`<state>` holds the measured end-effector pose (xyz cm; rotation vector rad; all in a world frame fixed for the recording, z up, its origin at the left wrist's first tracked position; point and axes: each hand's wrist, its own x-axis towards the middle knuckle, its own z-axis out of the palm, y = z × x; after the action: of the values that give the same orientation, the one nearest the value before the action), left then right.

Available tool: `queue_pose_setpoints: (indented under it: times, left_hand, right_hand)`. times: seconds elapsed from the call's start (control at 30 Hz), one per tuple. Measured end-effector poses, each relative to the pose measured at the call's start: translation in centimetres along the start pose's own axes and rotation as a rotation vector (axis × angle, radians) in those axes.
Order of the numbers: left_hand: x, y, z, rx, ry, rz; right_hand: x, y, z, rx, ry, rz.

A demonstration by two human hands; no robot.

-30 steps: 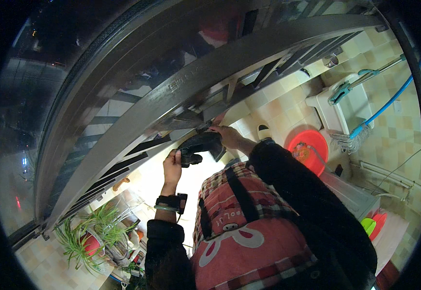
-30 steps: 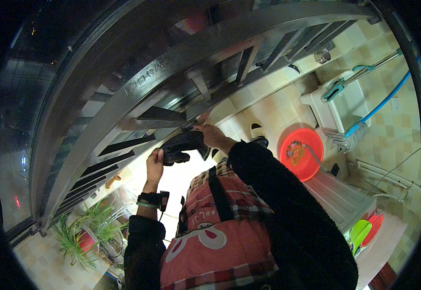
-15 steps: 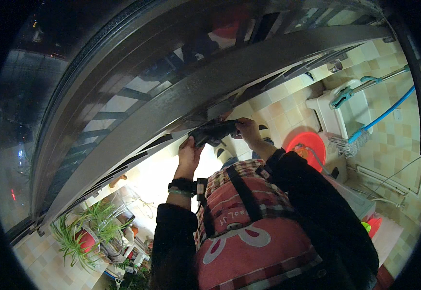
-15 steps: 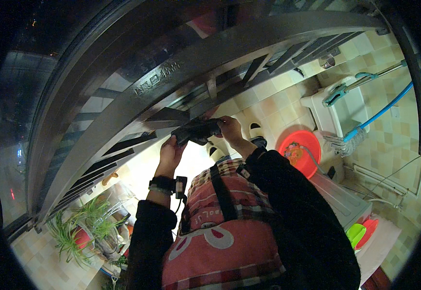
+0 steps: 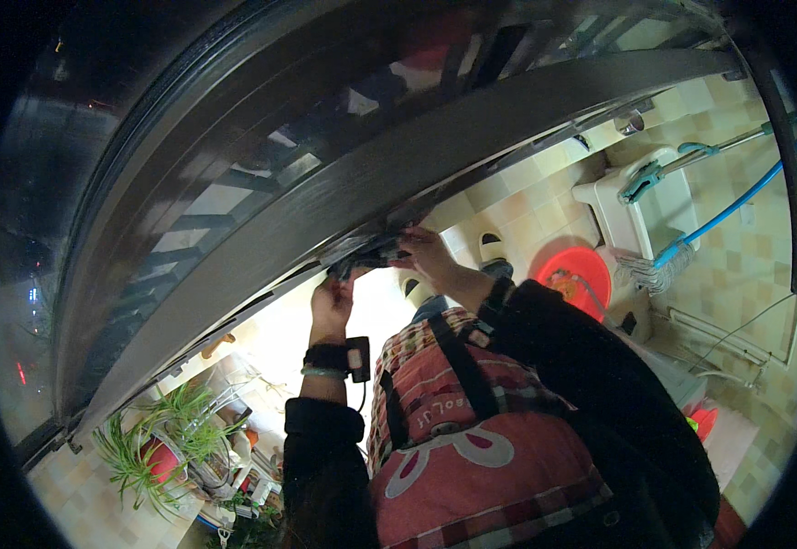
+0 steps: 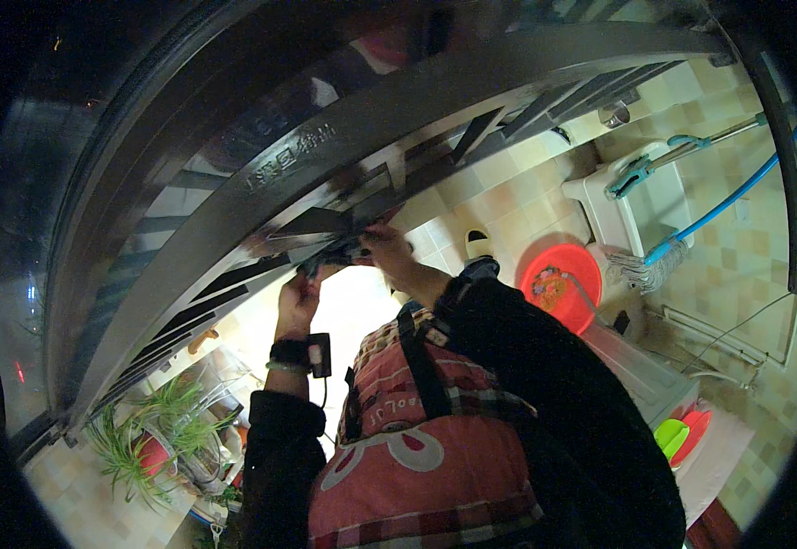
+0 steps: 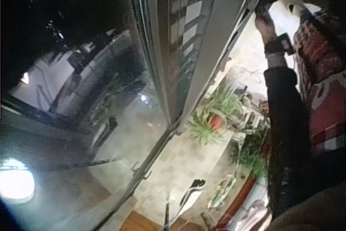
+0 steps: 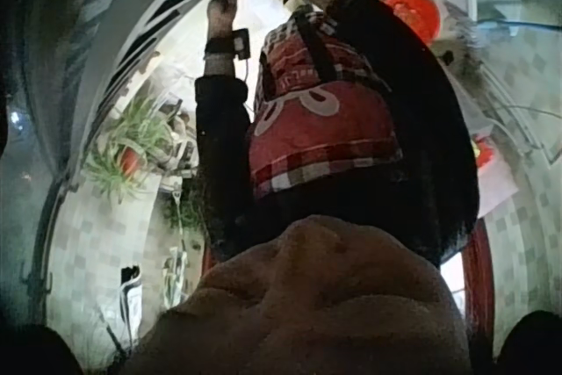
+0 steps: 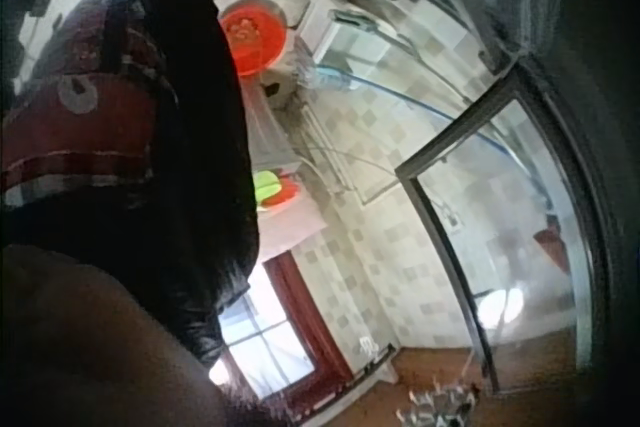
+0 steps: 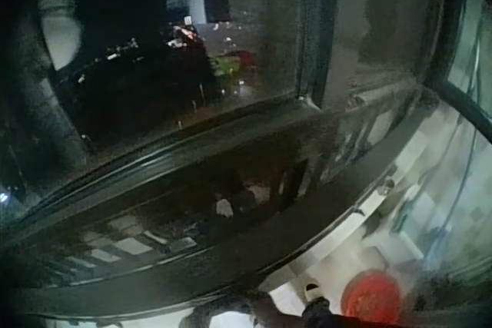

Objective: The person wipes a balcony window frame and railing with a dark cloth, then uses a green scoop to fill water from a wall tap and waters two potted plants on the balcony floor. The person repeatedly refills the scoop and waters the plants.

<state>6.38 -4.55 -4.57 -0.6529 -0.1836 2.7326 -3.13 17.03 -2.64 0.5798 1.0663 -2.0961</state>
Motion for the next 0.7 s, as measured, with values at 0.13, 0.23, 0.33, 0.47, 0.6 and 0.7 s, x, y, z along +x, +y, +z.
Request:
queue_pose_setpoints:
  times: [0.13,0.23,0.33,0.47,0.6,0.7]
  left_hand:
    - [-1.6,0.3,-0.3,0.174,0.596,0.529]
    - [-0.1,-0.9,0.8,0.192,0.312,0.295]
    - [3.4,-4.5,2.2,0.266,-0.281,0.195]
    - [6.2,-8.7,5.1,0.497,0.3,0.271]
    - [7.6,-10.4,6.4,0.576,0.375,0.308]
    - [8.4,-10.7,6.0,0.823,0.407,0.345]
  right_hand:
    - [0.6,0.3,2.8,-0.04,0.116,0.111]
    - [-1.3,-3.3,0.1,-0.759,-0.057,-0.449]
    - [-2.3,-6.1,-2.4,-0.189,0.085,-0.322]
    - [-2.5,-6.1,-2.3,0.05,0.047,-0.475]
    - [-2.9,-5.8,-0.9,-1.918,0.346,-0.996]
    - [-2.1,-5.9,-0.2,-2.042,0.34,-0.767]
